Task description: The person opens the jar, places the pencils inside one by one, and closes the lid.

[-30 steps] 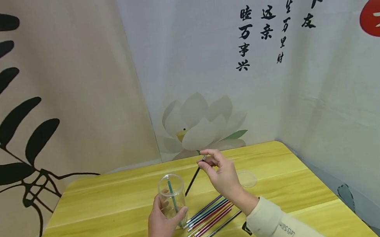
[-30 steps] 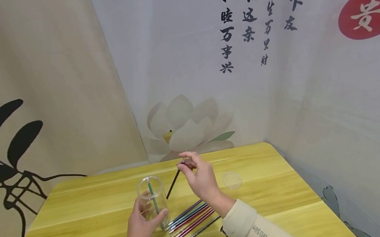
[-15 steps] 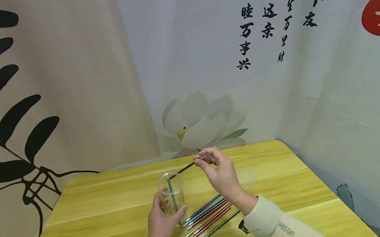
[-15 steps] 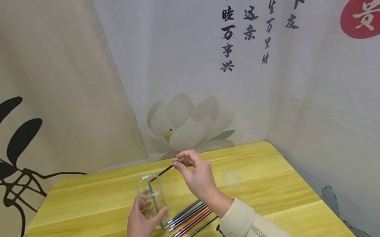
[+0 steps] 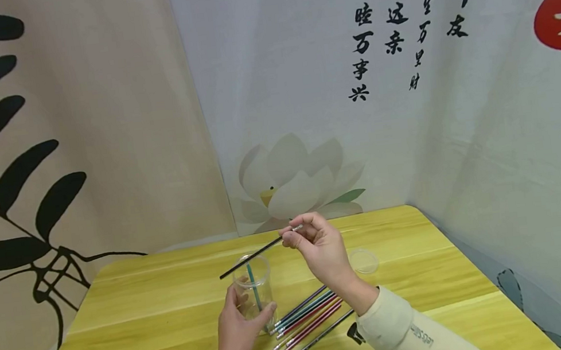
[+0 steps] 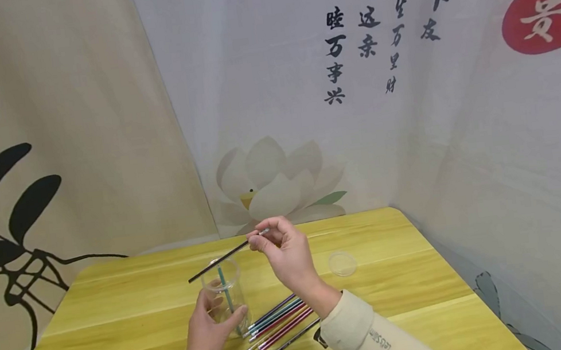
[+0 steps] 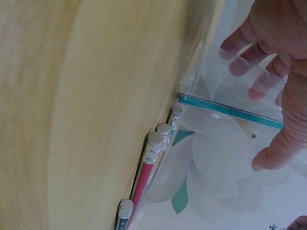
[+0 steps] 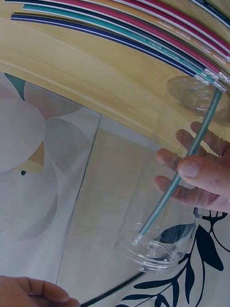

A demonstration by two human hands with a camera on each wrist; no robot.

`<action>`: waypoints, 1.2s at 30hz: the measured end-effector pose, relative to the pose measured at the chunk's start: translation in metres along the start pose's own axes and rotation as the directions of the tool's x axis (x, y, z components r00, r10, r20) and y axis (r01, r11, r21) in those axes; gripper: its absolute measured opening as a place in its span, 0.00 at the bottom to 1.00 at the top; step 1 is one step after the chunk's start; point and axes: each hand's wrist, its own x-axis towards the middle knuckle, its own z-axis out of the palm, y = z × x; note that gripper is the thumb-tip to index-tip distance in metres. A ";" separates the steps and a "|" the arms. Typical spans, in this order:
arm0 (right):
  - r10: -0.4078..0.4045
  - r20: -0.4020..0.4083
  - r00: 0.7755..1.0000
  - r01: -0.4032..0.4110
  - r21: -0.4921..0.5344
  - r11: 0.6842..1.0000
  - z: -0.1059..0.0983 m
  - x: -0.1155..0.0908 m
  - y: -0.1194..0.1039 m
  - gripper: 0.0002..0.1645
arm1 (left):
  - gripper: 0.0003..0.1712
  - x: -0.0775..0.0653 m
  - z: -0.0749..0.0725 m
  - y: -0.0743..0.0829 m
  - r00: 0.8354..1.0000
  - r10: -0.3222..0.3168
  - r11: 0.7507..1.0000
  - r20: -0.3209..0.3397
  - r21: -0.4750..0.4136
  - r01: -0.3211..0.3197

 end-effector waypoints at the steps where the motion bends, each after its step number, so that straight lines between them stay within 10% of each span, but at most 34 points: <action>1: 0.006 0.006 1.000 -0.006 0.004 1.000 0.000 0.000 -0.001 0.10 | 0.50 0.000 0.000 0.000 1.000 0.005 1.000 0.001 0.000 -0.005; 36: -0.071 -0.022 0.997 0.066 -0.172 0.983 0.006 0.020 -0.009 0.11 | 0.51 0.001 0.000 -0.003 1.000 0.028 1.000 -0.011 0.005 -0.028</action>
